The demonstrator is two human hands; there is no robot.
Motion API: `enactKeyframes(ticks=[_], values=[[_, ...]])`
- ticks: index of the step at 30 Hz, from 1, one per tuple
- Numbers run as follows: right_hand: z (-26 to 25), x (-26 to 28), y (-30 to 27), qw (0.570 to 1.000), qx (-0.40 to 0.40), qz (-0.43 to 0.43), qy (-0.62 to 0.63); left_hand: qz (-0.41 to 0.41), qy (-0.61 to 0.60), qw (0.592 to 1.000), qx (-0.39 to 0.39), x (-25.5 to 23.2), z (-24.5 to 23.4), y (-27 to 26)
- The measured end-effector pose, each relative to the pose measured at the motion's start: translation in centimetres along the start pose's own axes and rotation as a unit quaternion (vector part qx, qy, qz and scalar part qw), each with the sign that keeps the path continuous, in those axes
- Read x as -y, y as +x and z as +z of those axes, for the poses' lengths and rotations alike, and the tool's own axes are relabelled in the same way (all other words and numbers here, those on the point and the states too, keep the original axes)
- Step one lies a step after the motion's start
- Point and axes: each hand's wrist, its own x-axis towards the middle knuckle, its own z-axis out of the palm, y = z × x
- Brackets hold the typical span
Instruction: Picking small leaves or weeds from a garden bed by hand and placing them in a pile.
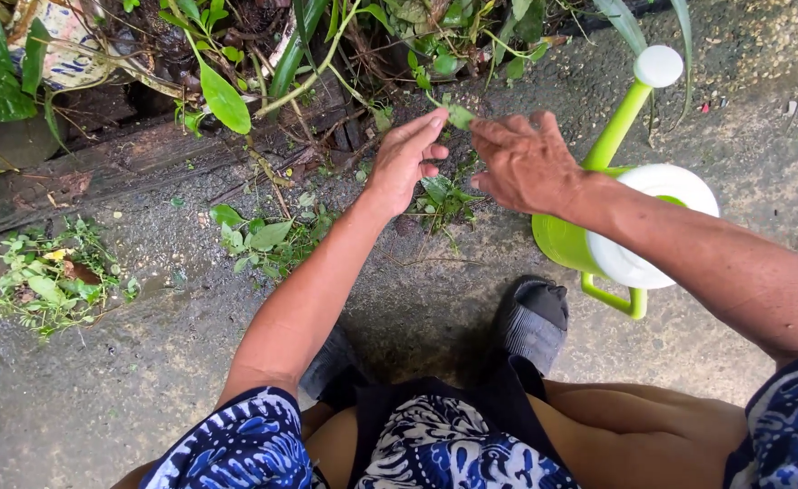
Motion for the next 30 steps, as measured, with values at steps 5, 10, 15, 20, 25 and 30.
enactKeyframes(ticks=[5, 10, 15, 20, 25, 30], values=[[1.4, 1.3, -0.3, 0.998, 0.054, -0.015, 0.024, -0.043, 0.015, 0.999, -0.026, 1.9, -0.2, -1.3], [3.7, 1.9, -0.4, 0.997, 0.07, -0.031, 0.015, -0.069, 0.031, 0.995, -0.064, 1.8, 0.0, -2.4], [2.9, 2.3, -0.8, 0.991, 0.109, -0.075, -0.025, -0.099, 0.18, 0.969, -0.138, 4.4, -0.8, -1.9], [8.3, 1.5, 0.7, 0.986, 0.125, -0.084, 0.073, -0.025, 0.237, 0.957, -0.164, 8.0, -2.3, -1.1], [3.2, 0.3, 1.1, 0.986, 0.12, -0.054, 0.103, -0.001, 0.253, 0.953, -0.17, 5.1, 0.1, -1.5], [2.7, -4.4, 5.5, 0.973, 0.029, 0.01, 0.229, -0.027, 0.163, 0.976, -0.142, -1.8, 3.9, -2.0]])
